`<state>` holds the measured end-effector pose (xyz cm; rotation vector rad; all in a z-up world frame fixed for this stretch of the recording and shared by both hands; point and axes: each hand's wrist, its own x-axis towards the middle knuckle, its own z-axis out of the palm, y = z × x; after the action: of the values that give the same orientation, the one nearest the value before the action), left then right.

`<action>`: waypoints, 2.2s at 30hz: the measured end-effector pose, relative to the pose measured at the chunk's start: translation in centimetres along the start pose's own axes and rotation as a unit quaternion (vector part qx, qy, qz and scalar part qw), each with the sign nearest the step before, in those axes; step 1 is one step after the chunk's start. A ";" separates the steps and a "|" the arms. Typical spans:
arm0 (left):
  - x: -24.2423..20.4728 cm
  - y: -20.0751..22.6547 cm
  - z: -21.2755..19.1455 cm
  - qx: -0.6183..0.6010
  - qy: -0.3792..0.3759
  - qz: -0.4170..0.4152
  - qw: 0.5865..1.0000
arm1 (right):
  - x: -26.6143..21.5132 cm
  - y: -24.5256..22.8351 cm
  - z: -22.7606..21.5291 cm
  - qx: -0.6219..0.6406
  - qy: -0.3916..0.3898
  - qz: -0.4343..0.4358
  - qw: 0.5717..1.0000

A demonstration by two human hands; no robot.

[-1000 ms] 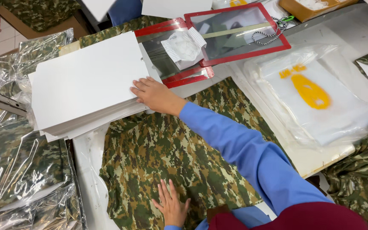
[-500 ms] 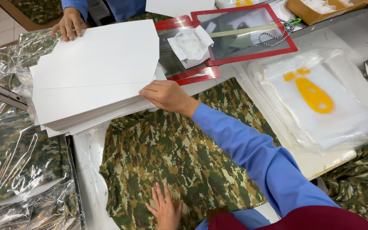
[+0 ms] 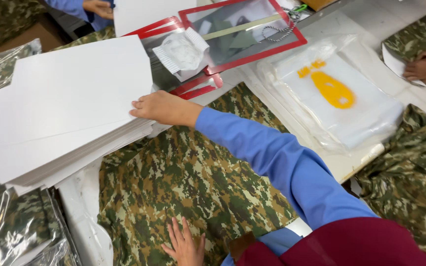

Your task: The person folds camouflage-patterned garments over a white cardboard insert and places them into clear plastic bags.

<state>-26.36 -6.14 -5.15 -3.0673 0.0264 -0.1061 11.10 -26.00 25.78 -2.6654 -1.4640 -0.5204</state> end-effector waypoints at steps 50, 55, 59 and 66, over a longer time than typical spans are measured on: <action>1.1 -8.7 -27.4 -0.332 -0.029 0.090 0.939 | -30.8 -15.5 -3.6 0.601 0.053 0.294 0.741; 1.8 -9.0 -22.9 -0.395 0.108 0.013 0.912 | -33.7 -15.3 5.3 0.533 0.086 0.290 0.790; 1.1 -11.7 -17.2 -0.297 0.270 -0.227 0.887 | -31.3 -14.1 9.3 0.464 0.185 0.504 0.705; -3.4 -14.3 -2.5 -0.154 0.133 -0.463 0.863 | -22.7 -17.2 15.0 0.638 0.072 0.596 0.482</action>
<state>-29.67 8.03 -1.88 -2.9961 -1.5361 -0.6158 -10.40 -31.83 2.49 -1.4905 0.4032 0.3914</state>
